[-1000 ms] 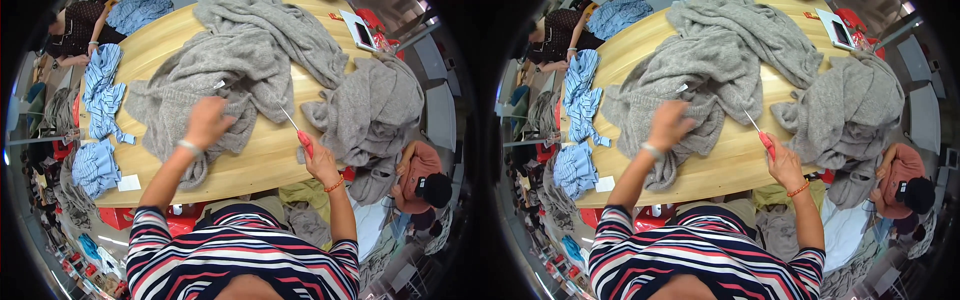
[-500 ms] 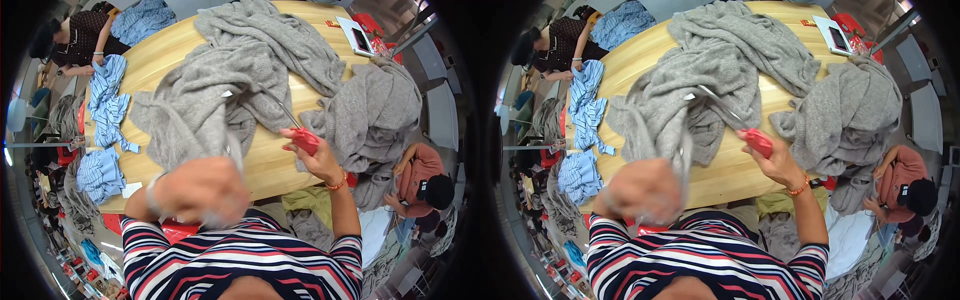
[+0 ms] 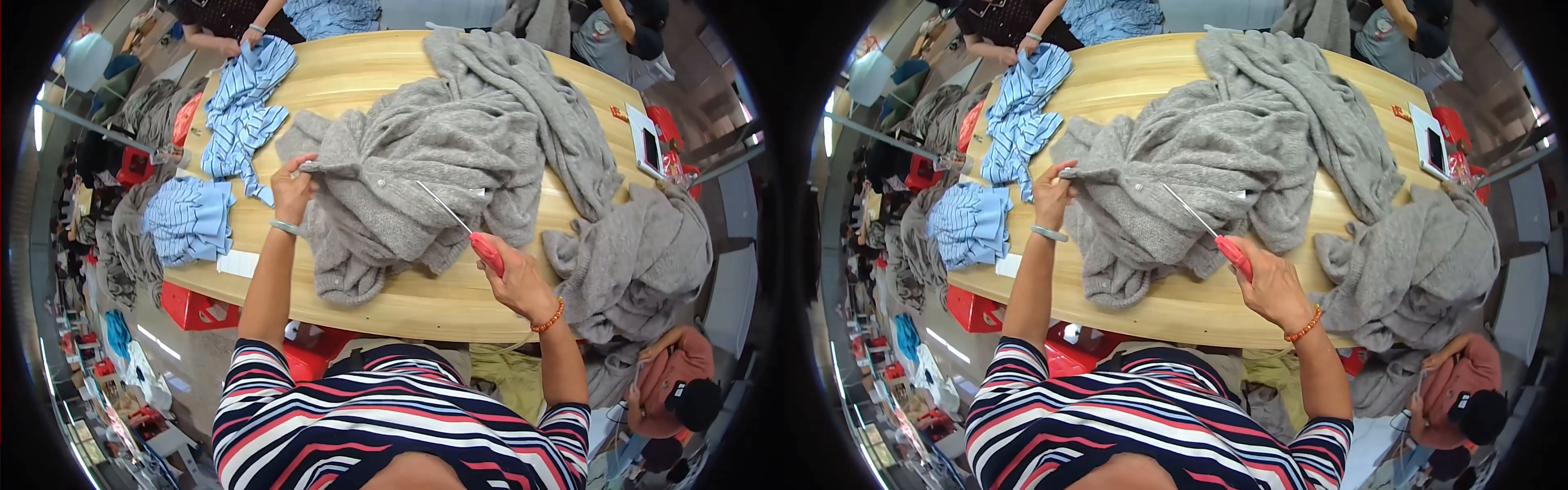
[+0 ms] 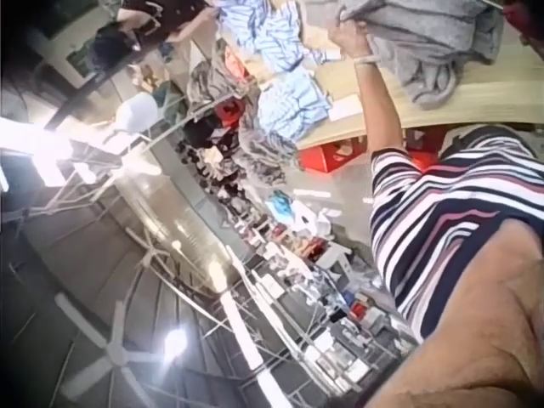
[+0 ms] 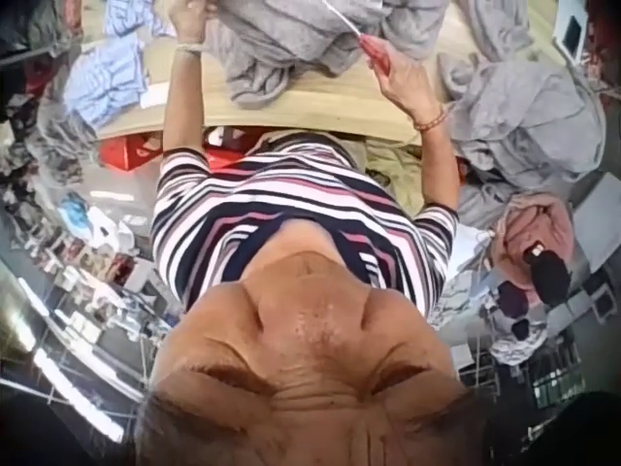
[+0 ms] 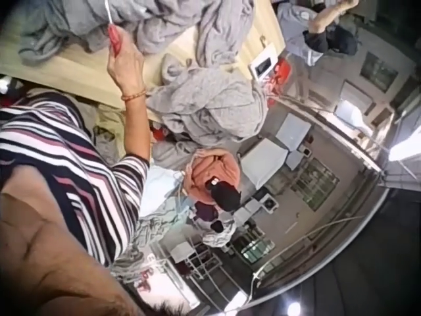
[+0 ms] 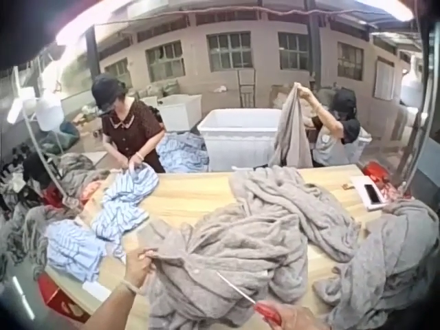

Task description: Trimming loose threads from grey sweaters using scissors.

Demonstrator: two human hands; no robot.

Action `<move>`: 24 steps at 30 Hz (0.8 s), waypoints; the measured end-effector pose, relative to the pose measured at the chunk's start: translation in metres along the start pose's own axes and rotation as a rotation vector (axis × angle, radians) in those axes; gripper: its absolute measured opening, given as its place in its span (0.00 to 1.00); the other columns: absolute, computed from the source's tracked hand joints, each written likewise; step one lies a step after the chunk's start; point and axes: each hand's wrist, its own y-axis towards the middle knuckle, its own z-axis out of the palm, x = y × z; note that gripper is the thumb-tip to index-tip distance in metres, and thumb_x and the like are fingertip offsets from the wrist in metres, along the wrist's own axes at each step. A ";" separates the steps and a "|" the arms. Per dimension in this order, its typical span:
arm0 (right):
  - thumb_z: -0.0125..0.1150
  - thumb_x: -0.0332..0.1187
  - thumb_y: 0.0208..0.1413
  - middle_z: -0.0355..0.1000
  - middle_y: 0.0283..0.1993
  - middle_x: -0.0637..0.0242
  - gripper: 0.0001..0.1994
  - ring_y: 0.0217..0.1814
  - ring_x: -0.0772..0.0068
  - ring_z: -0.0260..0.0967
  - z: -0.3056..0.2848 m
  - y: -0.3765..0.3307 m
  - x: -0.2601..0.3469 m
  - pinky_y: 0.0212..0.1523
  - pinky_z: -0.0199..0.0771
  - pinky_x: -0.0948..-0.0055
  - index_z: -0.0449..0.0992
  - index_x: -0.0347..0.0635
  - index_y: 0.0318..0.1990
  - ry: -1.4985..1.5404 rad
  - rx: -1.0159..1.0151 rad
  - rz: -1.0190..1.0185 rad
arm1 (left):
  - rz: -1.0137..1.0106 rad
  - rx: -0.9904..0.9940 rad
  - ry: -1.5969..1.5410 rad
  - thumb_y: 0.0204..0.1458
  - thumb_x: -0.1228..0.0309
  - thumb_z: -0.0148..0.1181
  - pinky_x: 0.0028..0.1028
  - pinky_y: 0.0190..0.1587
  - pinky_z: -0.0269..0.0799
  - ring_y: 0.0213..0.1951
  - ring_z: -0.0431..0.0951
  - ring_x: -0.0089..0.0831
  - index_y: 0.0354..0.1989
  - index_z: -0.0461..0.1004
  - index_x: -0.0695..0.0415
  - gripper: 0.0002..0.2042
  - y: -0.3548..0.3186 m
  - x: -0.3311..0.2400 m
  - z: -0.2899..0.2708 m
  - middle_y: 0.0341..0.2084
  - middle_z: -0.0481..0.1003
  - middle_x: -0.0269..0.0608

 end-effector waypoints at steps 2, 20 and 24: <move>0.56 0.27 0.53 0.73 0.38 0.48 0.20 0.42 0.43 0.71 0.002 0.004 0.004 0.39 0.72 0.57 0.66 0.44 0.54 -0.030 0.041 0.002 | -0.248 -0.023 -0.197 0.47 0.86 0.45 0.26 0.39 0.72 0.36 0.74 0.29 0.44 0.75 0.60 0.17 -0.005 0.008 0.009 0.41 0.74 0.42; 0.56 0.35 0.53 0.73 0.30 0.46 0.21 0.37 0.43 0.72 0.034 0.098 0.078 0.40 0.70 0.51 0.65 0.47 0.56 -0.353 0.318 -0.071 | -0.242 0.114 -1.057 0.56 0.75 0.54 0.28 0.49 0.68 0.42 0.72 0.25 0.46 0.70 0.54 0.10 0.017 0.040 0.035 0.35 0.74 0.34; 0.57 0.34 0.53 0.73 0.29 0.46 0.22 0.35 0.43 0.72 0.033 0.089 0.070 0.38 0.70 0.52 0.65 0.46 0.56 -0.305 0.337 -0.091 | -0.215 0.103 -1.165 0.56 0.77 0.53 0.33 0.51 0.68 0.45 0.71 0.30 0.56 0.62 0.56 0.19 0.014 0.051 0.035 0.40 0.72 0.40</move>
